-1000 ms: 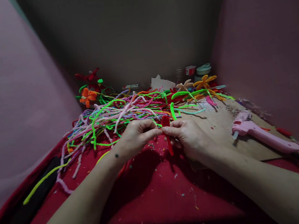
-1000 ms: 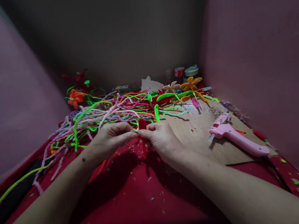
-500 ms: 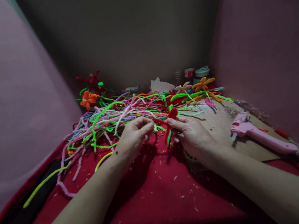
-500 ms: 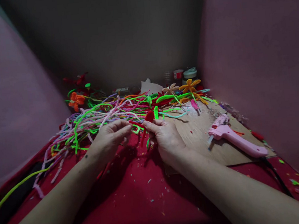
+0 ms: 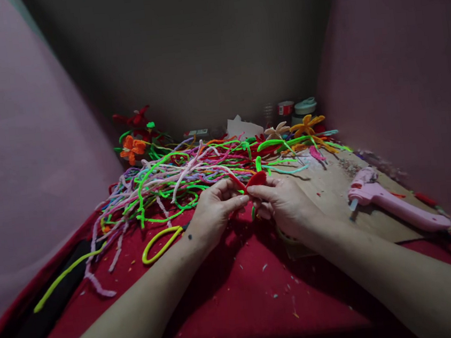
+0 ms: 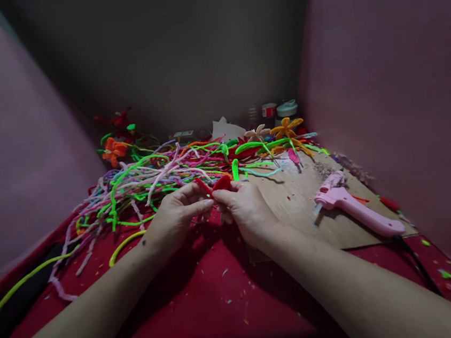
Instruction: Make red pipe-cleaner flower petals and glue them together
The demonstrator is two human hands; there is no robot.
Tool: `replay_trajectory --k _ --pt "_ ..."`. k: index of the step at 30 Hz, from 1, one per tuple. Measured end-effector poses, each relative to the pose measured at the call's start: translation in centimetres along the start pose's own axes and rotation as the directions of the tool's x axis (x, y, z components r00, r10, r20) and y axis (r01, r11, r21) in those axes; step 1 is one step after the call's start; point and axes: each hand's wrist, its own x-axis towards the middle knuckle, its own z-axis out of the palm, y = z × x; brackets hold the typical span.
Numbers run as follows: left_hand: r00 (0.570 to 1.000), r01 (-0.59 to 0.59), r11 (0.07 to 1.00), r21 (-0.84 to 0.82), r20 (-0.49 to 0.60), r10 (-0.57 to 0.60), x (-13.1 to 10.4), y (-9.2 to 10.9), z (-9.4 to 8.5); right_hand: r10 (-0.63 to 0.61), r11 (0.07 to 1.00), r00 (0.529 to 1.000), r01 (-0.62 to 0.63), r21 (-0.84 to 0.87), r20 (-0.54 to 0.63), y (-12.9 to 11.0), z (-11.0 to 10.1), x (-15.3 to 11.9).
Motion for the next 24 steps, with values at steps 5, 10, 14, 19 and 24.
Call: replay_trajectory --k 5,10,14,19,24 --pt "0.998 -0.048 0.997 0.062 -0.034 0.050 -0.1 -0.3 0.0 0.056 0.996 0.998 -0.057 -0.066 -0.014 -0.4 0.2 -0.3" --pt "0.961 -0.249 0.904 0.348 -0.027 0.275 -0.1 -1.0 -0.4 0.075 0.995 0.997 -0.076 -0.065 -0.024 -0.2 0.1 -0.2" --pt "0.748 -0.570 0.399 0.719 0.252 0.614 -0.3 -1.3 -1.1 0.097 0.995 0.995 -0.097 -0.022 -0.028 0.2 0.0 -0.1" --pt "0.734 -0.610 0.366 0.703 0.328 0.594 -0.5 -0.6 -1.3 0.095 0.995 0.995 -0.095 0.011 -0.023 0.0 0.0 -0.1" --pt "0.995 -0.036 0.990 0.136 0.096 0.023 0.1 0.2 -1.6 -0.013 0.986 1.000 0.009 -0.165 -0.023 -1.1 0.6 -0.9"
